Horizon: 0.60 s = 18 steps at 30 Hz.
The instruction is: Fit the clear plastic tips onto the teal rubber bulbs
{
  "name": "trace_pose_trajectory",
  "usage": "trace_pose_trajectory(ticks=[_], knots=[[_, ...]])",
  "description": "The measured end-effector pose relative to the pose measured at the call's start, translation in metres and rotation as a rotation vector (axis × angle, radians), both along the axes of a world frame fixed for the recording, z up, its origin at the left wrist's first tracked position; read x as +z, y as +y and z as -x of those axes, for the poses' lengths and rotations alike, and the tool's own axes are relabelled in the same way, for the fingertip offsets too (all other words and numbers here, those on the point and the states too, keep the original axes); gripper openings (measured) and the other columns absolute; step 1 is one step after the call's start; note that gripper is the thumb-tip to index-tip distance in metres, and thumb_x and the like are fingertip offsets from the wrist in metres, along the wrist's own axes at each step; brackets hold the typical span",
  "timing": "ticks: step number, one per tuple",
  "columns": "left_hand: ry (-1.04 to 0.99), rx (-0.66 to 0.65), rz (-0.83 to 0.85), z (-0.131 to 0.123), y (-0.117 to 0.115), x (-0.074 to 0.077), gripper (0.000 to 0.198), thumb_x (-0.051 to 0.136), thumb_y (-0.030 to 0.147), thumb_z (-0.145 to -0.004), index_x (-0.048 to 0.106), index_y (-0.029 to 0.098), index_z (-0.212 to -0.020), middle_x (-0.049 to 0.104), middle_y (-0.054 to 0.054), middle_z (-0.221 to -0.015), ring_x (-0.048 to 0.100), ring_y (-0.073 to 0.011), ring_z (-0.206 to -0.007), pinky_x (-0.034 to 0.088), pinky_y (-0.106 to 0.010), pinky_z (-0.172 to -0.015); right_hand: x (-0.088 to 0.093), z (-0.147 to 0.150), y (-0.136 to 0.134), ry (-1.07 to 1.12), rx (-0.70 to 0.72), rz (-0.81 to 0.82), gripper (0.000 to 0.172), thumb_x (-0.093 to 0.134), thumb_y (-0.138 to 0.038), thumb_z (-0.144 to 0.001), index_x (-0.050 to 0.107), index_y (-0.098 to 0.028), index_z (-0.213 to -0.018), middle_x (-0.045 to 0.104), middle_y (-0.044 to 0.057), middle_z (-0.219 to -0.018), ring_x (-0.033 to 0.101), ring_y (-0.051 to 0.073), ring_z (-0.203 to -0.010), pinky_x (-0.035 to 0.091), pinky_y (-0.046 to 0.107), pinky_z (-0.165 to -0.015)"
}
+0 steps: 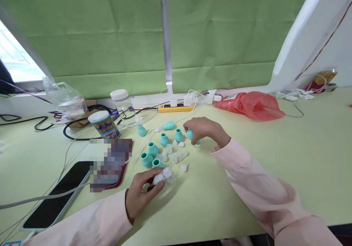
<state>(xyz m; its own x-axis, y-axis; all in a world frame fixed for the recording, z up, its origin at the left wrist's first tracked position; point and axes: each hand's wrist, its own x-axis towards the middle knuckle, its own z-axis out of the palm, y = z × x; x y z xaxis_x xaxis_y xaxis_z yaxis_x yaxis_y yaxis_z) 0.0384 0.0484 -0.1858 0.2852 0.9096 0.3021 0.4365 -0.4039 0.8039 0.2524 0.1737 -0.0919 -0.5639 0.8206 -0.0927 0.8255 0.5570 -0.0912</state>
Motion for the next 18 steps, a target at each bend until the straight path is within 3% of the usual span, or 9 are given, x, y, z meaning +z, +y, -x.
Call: trace_pose_trajectory(ticks=[4,8,10,14,18], knots=[[-0.024,0.032,-0.010,-0.002,-0.002,0.002,0.029,0.052,0.027,-0.072,0.052,0.016,-0.099,0.052,0.002,-0.057,0.040,-0.0083,-0.047,0.038,-0.021,-0.050,-0.005,-0.002,0.009,-0.011,0.004,0.044,0.041,0.064,-0.024,-0.052,0.054,-0.022,-0.092,0.056,0.003,-0.074,0.052,0.020,-0.067,0.032,0.025,-0.049],[-0.073,0.065,0.005,-0.002,-0.003,0.003,0.019,0.052,0.025,-0.073,0.049,0.017,-0.090,0.055,0.002,-0.059,0.048,-0.0098,-0.052,0.041,-0.022,-0.054,0.004,0.005,0.000,0.067,0.042,-0.065,0.024,0.058,-0.029,-0.063,0.056,-0.019,-0.085,0.059,0.005,-0.076,0.053,0.020,-0.070,0.033,0.026,-0.053],[-0.091,0.085,-0.018,-0.002,-0.003,0.003,0.016,0.052,0.025,-0.073,0.051,0.016,-0.087,0.060,-0.001,-0.067,0.053,-0.0116,-0.059,0.043,-0.022,-0.058,0.010,0.016,-0.014,0.166,0.135,-0.056,0.019,0.053,-0.031,-0.070,0.057,-0.018,-0.082,0.060,0.004,-0.072,0.053,0.017,-0.066,0.035,0.025,-0.054],[-0.179,0.147,-0.055,-0.001,-0.002,0.003,0.019,0.053,0.024,-0.073,0.055,0.017,-0.090,0.061,-0.004,-0.081,0.056,-0.0141,-0.069,0.046,-0.023,-0.060,0.014,0.044,-0.050,0.365,0.415,0.104,0.026,0.048,-0.037,-0.075,0.055,-0.017,-0.089,0.059,0.000,-0.067,0.053,0.010,-0.058,0.038,0.022,-0.054],[-0.283,0.168,-0.066,-0.001,-0.002,0.004,0.017,0.055,0.022,-0.072,0.052,0.017,-0.089,0.060,-0.004,-0.081,0.056,-0.0151,-0.073,0.047,-0.024,-0.061,0.010,0.060,-0.072,0.407,0.581,0.021,0.021,0.055,-0.028,-0.072,0.058,-0.016,-0.089,0.061,0.002,-0.077,0.054,0.011,-0.067,0.038,0.023,-0.062]])
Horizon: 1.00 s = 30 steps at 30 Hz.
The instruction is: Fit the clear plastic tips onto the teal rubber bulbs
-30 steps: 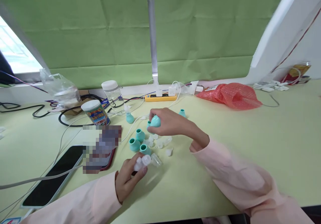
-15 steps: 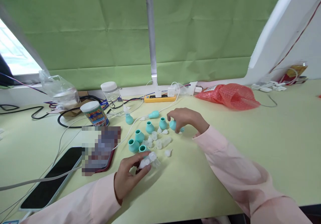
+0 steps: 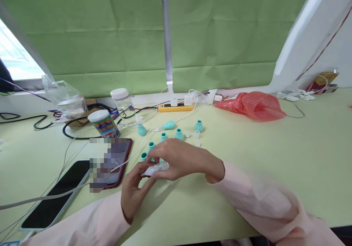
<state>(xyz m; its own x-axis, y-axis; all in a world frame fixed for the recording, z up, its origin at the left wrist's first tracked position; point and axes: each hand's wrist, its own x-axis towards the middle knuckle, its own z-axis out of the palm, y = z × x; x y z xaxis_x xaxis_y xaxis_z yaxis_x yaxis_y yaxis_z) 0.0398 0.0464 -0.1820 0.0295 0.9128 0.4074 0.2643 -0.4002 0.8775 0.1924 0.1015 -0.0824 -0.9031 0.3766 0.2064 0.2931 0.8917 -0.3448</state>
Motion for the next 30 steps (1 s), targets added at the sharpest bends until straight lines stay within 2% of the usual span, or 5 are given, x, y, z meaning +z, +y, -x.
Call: trace_pose_trajectory(ticks=[8,15,20,24,30], knots=[[-0.202,0.076,-0.038,0.000,-0.003,0.000,0.024,0.060,0.018,-0.068,0.051,0.017,-0.090,0.057,-0.003,-0.082,0.055,-0.0133,-0.072,0.047,-0.023,-0.063,-0.015,-0.006,0.005,0.218,0.038,0.047,0.014,0.056,-0.027,-0.072,0.061,-0.015,-0.077,0.060,0.002,-0.069,0.053,0.009,-0.060,0.041,0.021,-0.057],[-0.290,-0.083,0.075,0.001,-0.003,0.008,0.015,0.056,0.020,-0.072,0.057,0.015,-0.086,0.061,-0.005,-0.081,0.057,-0.0162,-0.076,0.046,-0.025,-0.068,-0.062,0.003,-0.021,0.713,-0.210,0.131,0.013,0.056,-0.020,-0.071,0.056,-0.017,-0.084,0.060,0.003,-0.075,0.055,0.011,-0.065,0.047,0.023,-0.055],[-0.213,-0.069,0.080,0.003,0.000,0.006,0.017,0.055,0.026,-0.072,0.057,0.015,-0.085,0.061,-0.005,-0.080,0.056,-0.0164,-0.071,0.044,-0.025,-0.062,-0.069,0.004,-0.022,0.631,-0.233,0.224,0.016,0.057,-0.022,-0.069,0.057,-0.017,-0.084,0.060,0.004,-0.074,0.054,0.011,-0.063,0.047,0.022,-0.052],[0.040,-0.035,0.023,0.006,0.002,0.005,0.031,0.043,0.033,-0.079,0.051,0.015,-0.055,0.046,0.001,-0.050,0.043,-0.0107,-0.050,0.033,-0.022,-0.049,-0.055,-0.004,-0.017,0.441,-0.078,0.203,0.015,0.058,-0.024,-0.069,0.061,-0.016,-0.081,0.059,0.002,-0.067,0.053,0.010,-0.059,0.044,0.023,-0.057],[0.141,-0.236,0.140,0.004,-0.008,0.009,0.051,0.022,0.040,-0.085,0.035,0.016,-0.041,0.029,0.003,-0.040,0.027,-0.0077,-0.038,0.022,-0.024,-0.043,-0.051,-0.015,-0.007,0.313,0.003,0.799,0.021,0.063,-0.028,-0.064,0.063,-0.013,-0.079,0.058,0.002,-0.071,0.053,0.008,-0.057,0.045,0.020,-0.051]])
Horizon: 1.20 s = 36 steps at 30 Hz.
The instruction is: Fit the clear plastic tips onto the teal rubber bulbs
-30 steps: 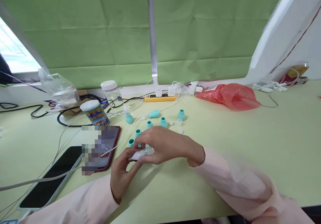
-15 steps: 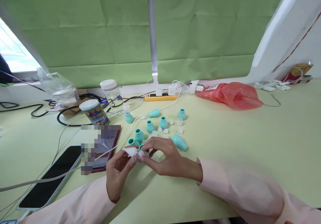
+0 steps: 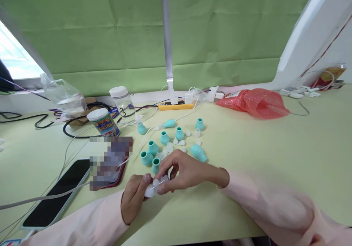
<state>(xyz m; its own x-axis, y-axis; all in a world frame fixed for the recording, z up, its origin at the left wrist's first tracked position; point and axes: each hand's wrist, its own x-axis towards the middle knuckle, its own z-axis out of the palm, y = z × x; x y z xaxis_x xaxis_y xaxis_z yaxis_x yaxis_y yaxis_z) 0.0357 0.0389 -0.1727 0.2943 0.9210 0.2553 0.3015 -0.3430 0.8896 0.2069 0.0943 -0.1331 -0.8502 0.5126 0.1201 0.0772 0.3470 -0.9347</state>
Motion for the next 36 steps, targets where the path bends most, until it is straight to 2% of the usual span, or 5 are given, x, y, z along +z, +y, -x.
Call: trace_pose_trajectory(ticks=[4,12,23,27,36], knots=[[-0.133,0.052,0.089,0.001,-0.002,-0.001,0.051,0.021,0.046,-0.083,0.034,0.017,-0.043,0.025,0.004,-0.042,0.024,-0.0076,-0.040,0.019,-0.024,-0.042,-0.010,0.004,0.007,0.123,0.138,0.543,0.019,0.061,-0.026,-0.064,0.058,-0.011,-0.075,0.056,0.002,-0.068,0.051,0.007,-0.050,0.047,0.022,-0.045],[-0.156,0.178,0.298,-0.007,0.009,-0.005,0.050,0.026,0.055,-0.078,0.031,0.018,-0.045,0.026,0.005,-0.038,0.021,-0.0060,-0.037,0.015,-0.023,-0.039,-0.015,0.022,-0.011,0.333,-0.118,0.845,0.008,0.041,-0.018,-0.060,0.040,-0.016,-0.068,0.037,-0.006,-0.050,0.031,0.003,-0.037,0.019,0.014,-0.033],[-0.236,0.282,0.451,-0.010,-0.003,-0.006,0.050,0.030,0.065,-0.070,0.042,0.017,-0.062,0.035,0.005,-0.046,0.033,-0.0086,-0.043,0.029,-0.022,-0.044,-0.007,0.025,-0.030,-0.131,-0.418,-0.108,0.018,0.057,-0.032,-0.066,0.051,-0.016,-0.071,0.046,-0.004,-0.057,0.037,0.005,-0.050,0.030,0.017,-0.045],[-0.305,0.113,0.442,-0.009,-0.002,-0.008,0.051,0.019,0.064,-0.073,0.039,0.017,-0.068,0.031,0.007,-0.045,0.026,-0.0075,-0.039,0.021,-0.021,-0.039,0.003,0.019,-0.026,-0.156,-0.436,-0.427,0.014,0.056,-0.029,-0.065,0.056,-0.015,-0.068,0.054,-0.002,-0.059,0.043,0.007,-0.051,0.035,0.018,-0.051],[-0.152,-0.046,0.223,-0.007,0.000,-0.008,0.038,0.020,0.050,-0.081,0.036,0.018,-0.069,0.034,0.006,-0.042,0.027,-0.0090,-0.041,0.023,-0.021,-0.043,0.014,-0.013,0.030,-0.573,-0.492,-0.628,0.023,0.056,-0.034,-0.062,0.062,-0.017,-0.077,0.056,0.003,-0.066,0.050,0.017,-0.068,0.036,0.023,-0.056]])
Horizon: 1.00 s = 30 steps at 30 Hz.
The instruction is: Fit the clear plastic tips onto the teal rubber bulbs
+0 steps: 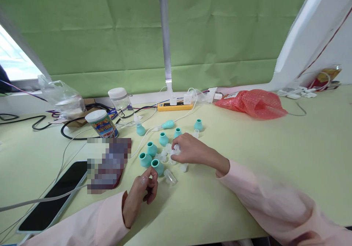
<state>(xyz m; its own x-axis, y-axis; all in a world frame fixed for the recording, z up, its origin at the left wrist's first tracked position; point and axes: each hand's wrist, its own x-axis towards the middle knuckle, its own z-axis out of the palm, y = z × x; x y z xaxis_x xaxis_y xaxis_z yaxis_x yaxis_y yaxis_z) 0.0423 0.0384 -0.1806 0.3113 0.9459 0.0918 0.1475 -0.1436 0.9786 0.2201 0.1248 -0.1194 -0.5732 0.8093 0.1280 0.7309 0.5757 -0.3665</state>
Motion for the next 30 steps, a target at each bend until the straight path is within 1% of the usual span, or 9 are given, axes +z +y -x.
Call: trace_pose_trajectory(ticks=[2,4,11,14,17,20,23,27,30], knots=[[0.075,-0.003,-0.001,0.000,0.000,0.003,0.032,0.027,0.045,-0.082,0.037,0.018,-0.069,0.034,0.006,-0.042,0.028,-0.0087,-0.041,0.024,-0.021,-0.044,-0.006,0.001,0.004,-0.023,0.030,0.022,0.028,0.057,-0.036,-0.062,0.061,-0.018,-0.082,0.057,0.004,-0.071,0.050,0.018,-0.073,0.036,0.024,-0.058],[0.140,-0.021,0.005,-0.001,0.000,0.005,0.028,0.032,0.042,-0.082,0.038,0.018,-0.069,0.032,0.007,-0.040,0.028,-0.0080,-0.039,0.023,-0.021,-0.043,-0.011,0.002,0.004,-0.021,0.041,0.022,0.029,0.057,-0.037,-0.063,0.059,-0.018,-0.085,0.055,0.003,-0.068,0.050,0.017,-0.069,0.035,0.024,-0.056],[0.224,-0.069,-0.041,-0.004,0.002,-0.001,0.024,0.033,0.035,-0.083,0.045,0.016,-0.075,0.041,0.005,-0.045,0.035,-0.0081,-0.042,0.027,-0.020,-0.045,-0.014,0.009,0.004,0.049,0.011,-0.108,0.020,0.052,-0.032,-0.071,0.051,-0.017,-0.083,0.051,0.000,-0.060,0.045,0.012,-0.058,0.031,0.024,-0.056],[0.219,-0.062,-0.044,-0.002,0.002,-0.001,0.026,0.033,0.036,-0.083,0.046,0.016,-0.075,0.043,0.004,-0.046,0.036,-0.0080,-0.042,0.029,-0.020,-0.045,-0.011,0.011,-0.001,0.117,-0.009,-0.034,0.024,0.053,-0.039,-0.070,0.046,-0.017,-0.079,0.047,-0.002,-0.058,0.042,0.011,-0.054,0.030,0.022,-0.051],[0.152,-0.062,-0.036,0.000,0.001,0.000,0.029,0.034,0.039,-0.082,0.048,0.015,-0.075,0.045,0.002,-0.047,0.039,-0.0083,-0.044,0.031,-0.020,-0.045,-0.006,0.013,-0.016,0.173,0.072,0.074,0.026,0.054,-0.035,-0.068,0.039,-0.019,-0.082,0.046,-0.002,-0.066,0.039,0.009,-0.053,0.030,0.020,-0.048],[0.016,-0.060,-0.027,0.000,0.001,0.001,0.029,0.037,0.041,-0.081,0.048,0.014,-0.076,0.046,0.002,-0.049,0.042,-0.0088,-0.046,0.035,-0.020,-0.045,0.001,0.015,-0.037,0.162,0.200,0.175,0.022,0.049,-0.022,-0.070,0.036,-0.019,-0.087,0.047,-0.001,-0.074,0.041,0.009,-0.059,0.032,0.020,-0.052],[-0.074,-0.028,-0.007,0.000,0.001,0.001,0.026,0.043,0.039,-0.078,0.045,0.014,-0.071,0.047,0.001,-0.053,0.045,-0.0091,-0.048,0.037,-0.019,-0.042,0.008,0.017,-0.052,0.167,0.243,0.275,0.016,0.041,-0.017,-0.074,0.034,-0.019,-0.088,0.048,0.000,-0.078,0.044,0.010,-0.066,0.035,0.021,-0.056],[-0.152,0.076,0.025,-0.001,0.000,0.001,0.023,0.045,0.035,-0.078,0.040,0.015,-0.066,0.049,0.001,-0.057,0.047,-0.0086,-0.049,0.041,-0.019,-0.042,0.014,0.019,-0.057,0.252,0.293,0.413,0.009,0.034,-0.019,-0.081,0.032,-0.019,-0.089,0.053,0.000,-0.079,0.046,0.010,-0.067,0.037,0.021,-0.059],[-0.252,0.160,-0.007,-0.002,0.000,0.003,0.017,0.051,0.030,-0.076,0.039,0.018,-0.078,0.053,0.002,-0.063,0.049,-0.0083,-0.050,0.044,-0.020,-0.043,0.012,0.020,-0.054,0.289,0.281,0.419,0.013,0.042,-0.027,-0.080,0.036,-0.019,-0.088,0.053,0.000,-0.078,0.046,0.009,-0.062,0.038,0.020,-0.052]])
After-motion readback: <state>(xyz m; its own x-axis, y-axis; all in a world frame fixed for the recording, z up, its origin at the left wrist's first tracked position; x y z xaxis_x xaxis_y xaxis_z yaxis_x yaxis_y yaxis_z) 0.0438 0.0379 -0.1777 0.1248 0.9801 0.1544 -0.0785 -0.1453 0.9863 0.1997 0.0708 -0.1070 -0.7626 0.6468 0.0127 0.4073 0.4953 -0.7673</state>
